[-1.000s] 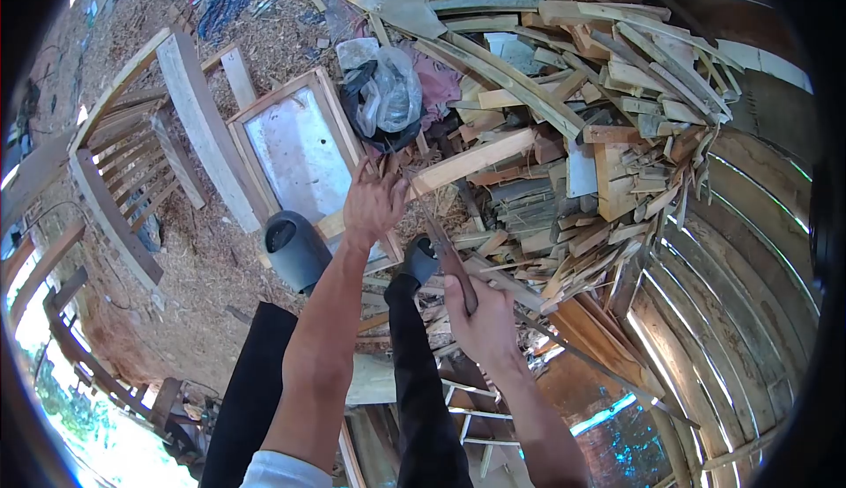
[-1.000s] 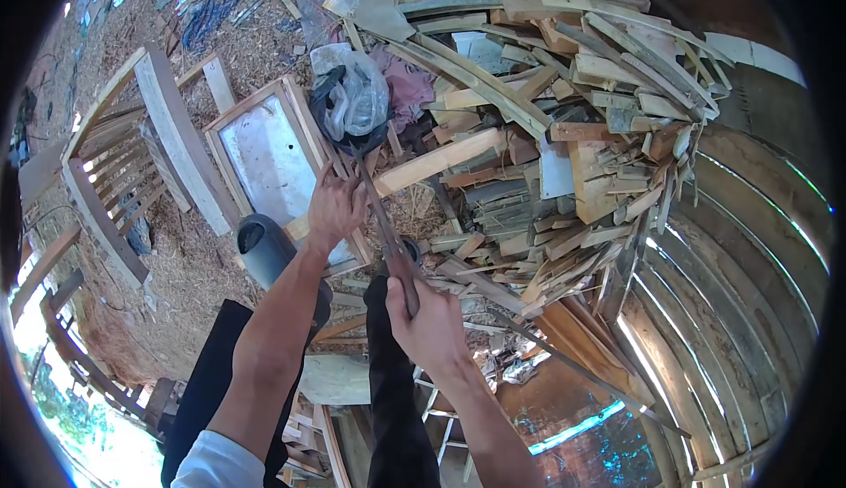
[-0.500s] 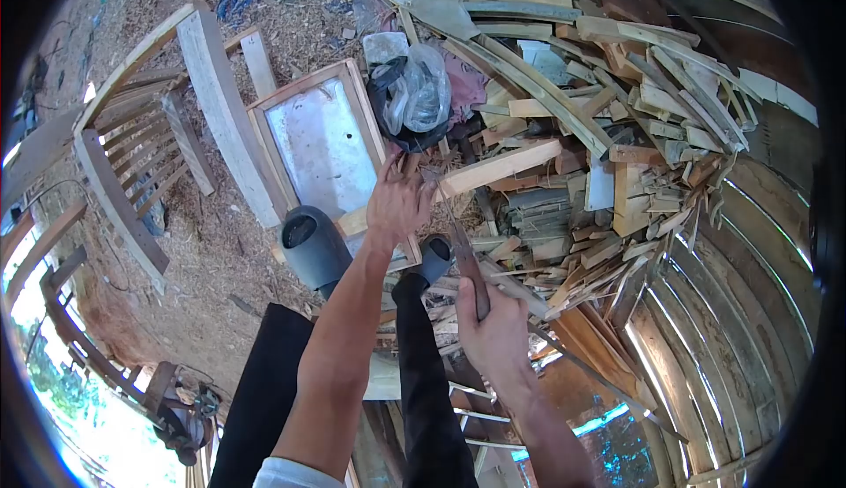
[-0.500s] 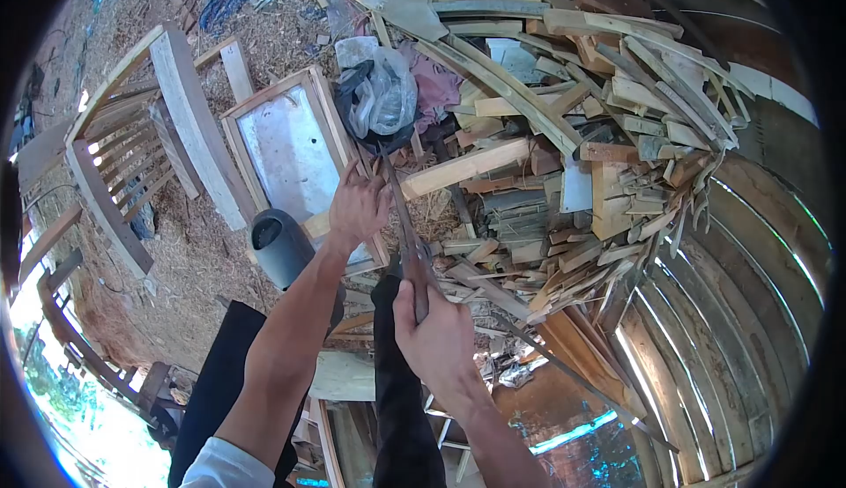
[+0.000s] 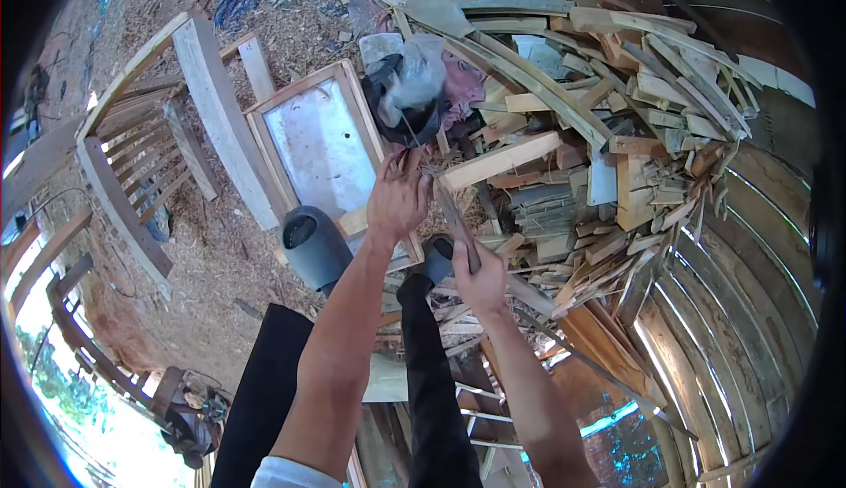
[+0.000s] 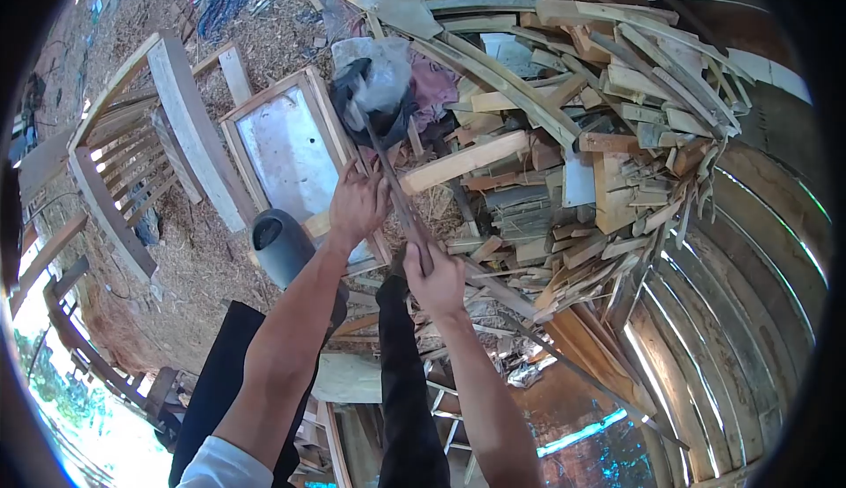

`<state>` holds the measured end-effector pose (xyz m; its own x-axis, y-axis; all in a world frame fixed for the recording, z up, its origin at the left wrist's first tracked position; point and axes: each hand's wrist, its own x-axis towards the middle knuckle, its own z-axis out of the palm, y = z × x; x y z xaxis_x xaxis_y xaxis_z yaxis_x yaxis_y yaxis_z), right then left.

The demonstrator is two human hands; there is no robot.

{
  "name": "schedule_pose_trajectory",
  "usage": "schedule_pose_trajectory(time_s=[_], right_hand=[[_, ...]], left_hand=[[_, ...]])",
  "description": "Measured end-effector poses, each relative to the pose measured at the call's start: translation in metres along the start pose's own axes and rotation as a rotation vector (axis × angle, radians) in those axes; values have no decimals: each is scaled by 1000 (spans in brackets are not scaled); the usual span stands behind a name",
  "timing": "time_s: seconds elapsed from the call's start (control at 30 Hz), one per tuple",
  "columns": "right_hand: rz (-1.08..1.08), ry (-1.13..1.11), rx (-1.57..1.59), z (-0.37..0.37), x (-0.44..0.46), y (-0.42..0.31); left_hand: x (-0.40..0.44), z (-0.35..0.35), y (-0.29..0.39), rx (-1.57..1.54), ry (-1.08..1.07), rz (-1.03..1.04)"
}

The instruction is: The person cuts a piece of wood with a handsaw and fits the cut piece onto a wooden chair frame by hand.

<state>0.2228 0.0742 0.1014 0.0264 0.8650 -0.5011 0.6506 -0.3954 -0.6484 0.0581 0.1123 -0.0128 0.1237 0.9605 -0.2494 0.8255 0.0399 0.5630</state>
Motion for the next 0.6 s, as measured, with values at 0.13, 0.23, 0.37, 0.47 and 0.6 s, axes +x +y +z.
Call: schedule_pose_trajectory(time_s=[0.13,0.23,0.37,0.47,0.6], right_hand=[[-399,71,-26,48,-4,70],[-298,38,-22,44,-21,62],[-10,-150,-38,-20,-26,-11],[164,-299,-10,-72,-44,-56],[96,-279,-89,-104,-77,-80]], left_hand=[[3,-8,-2,173,-78,27],[-3,-15,3,153,-220,-22],[-4,-5,1,85,-118,-25],[-4,-8,2,79,-129,-35],[-4,-3,3,67,51,36]])
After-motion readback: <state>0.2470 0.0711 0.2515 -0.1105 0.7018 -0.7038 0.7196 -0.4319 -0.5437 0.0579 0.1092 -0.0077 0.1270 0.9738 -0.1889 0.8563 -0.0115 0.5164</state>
